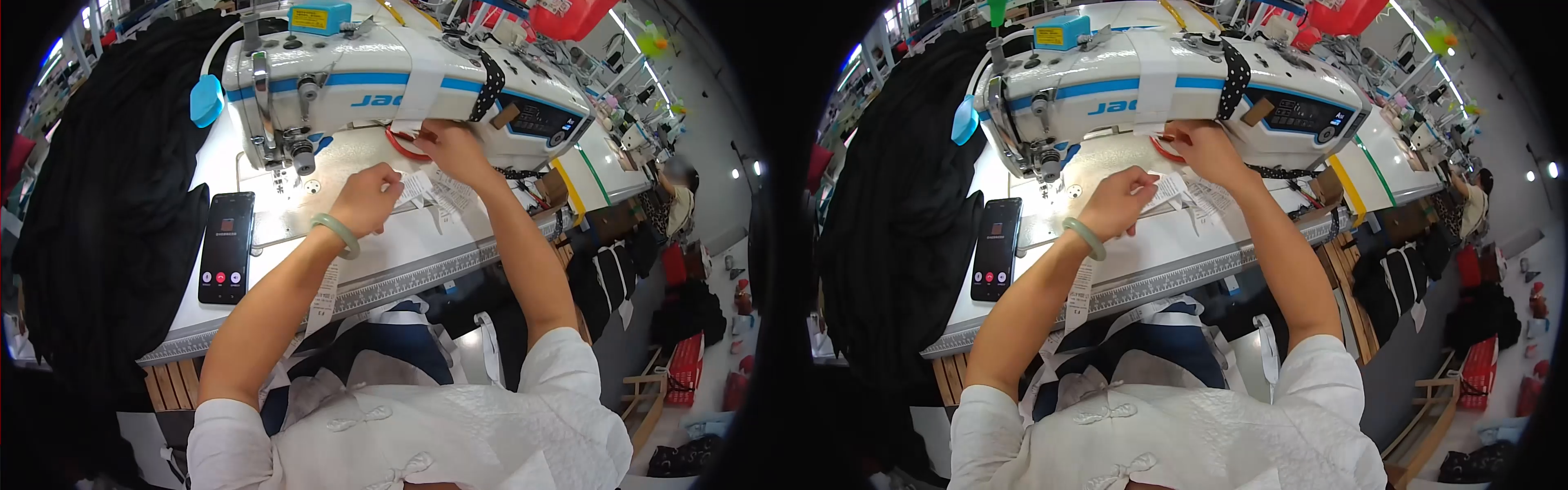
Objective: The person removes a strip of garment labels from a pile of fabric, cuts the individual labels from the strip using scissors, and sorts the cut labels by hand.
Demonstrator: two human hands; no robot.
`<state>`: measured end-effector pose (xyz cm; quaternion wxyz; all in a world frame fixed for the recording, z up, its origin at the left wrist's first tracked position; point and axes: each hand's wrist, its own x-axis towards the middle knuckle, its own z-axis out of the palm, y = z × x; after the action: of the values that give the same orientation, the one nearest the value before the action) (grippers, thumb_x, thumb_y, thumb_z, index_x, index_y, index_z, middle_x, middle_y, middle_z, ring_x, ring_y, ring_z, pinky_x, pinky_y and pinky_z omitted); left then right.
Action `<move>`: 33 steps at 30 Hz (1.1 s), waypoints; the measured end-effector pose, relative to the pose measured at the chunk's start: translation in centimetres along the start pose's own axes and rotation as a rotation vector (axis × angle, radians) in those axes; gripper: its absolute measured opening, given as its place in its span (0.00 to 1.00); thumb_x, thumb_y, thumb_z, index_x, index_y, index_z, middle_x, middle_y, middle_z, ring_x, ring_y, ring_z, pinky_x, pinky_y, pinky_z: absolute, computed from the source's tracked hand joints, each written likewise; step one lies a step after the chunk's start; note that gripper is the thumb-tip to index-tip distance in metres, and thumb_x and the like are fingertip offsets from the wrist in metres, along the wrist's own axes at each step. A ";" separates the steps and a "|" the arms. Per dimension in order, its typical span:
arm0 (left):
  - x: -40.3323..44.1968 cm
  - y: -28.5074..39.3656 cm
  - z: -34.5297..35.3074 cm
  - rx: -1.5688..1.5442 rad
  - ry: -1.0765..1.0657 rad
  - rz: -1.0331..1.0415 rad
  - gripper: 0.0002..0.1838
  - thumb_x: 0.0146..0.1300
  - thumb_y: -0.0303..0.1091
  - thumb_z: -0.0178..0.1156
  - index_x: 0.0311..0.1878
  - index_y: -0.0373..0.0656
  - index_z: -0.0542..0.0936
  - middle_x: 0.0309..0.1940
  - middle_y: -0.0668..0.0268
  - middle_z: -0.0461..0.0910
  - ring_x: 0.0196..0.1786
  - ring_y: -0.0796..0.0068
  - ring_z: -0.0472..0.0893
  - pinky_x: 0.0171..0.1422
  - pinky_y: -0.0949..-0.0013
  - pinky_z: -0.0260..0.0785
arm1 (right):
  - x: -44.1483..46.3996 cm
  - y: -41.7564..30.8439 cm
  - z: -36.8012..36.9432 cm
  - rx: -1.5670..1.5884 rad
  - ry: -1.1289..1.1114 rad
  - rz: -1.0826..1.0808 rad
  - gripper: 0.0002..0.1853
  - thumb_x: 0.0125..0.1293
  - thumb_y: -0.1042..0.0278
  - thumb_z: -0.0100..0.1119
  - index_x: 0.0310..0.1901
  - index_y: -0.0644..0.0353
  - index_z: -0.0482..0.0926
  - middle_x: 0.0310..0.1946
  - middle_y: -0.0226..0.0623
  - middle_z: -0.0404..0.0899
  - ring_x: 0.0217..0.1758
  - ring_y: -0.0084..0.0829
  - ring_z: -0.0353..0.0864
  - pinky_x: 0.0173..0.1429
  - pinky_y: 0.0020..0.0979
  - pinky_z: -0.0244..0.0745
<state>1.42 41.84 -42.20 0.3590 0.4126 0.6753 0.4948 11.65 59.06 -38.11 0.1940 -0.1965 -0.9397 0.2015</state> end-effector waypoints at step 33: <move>-5.2 0.4 -3.1 -0.534 0.201 -0.121 0.07 0.73 0.32 0.52 0.46 0.38 0.73 0.45 0.54 0.84 0.20 0.77 0.76 0.20 0.77 0.66 | -6.4 0.1 5.3 0.162 0.071 -0.305 0.09 0.56 0.73 0.65 0.40 0.62 0.82 0.37 0.39 0.78 0.46 0.46 0.75 0.53 0.43 0.70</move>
<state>0.85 36.03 -40.60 0.4150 0.2115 0.5766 0.6713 14.79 54.66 -44.45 0.2706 -0.0421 -0.9319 0.2380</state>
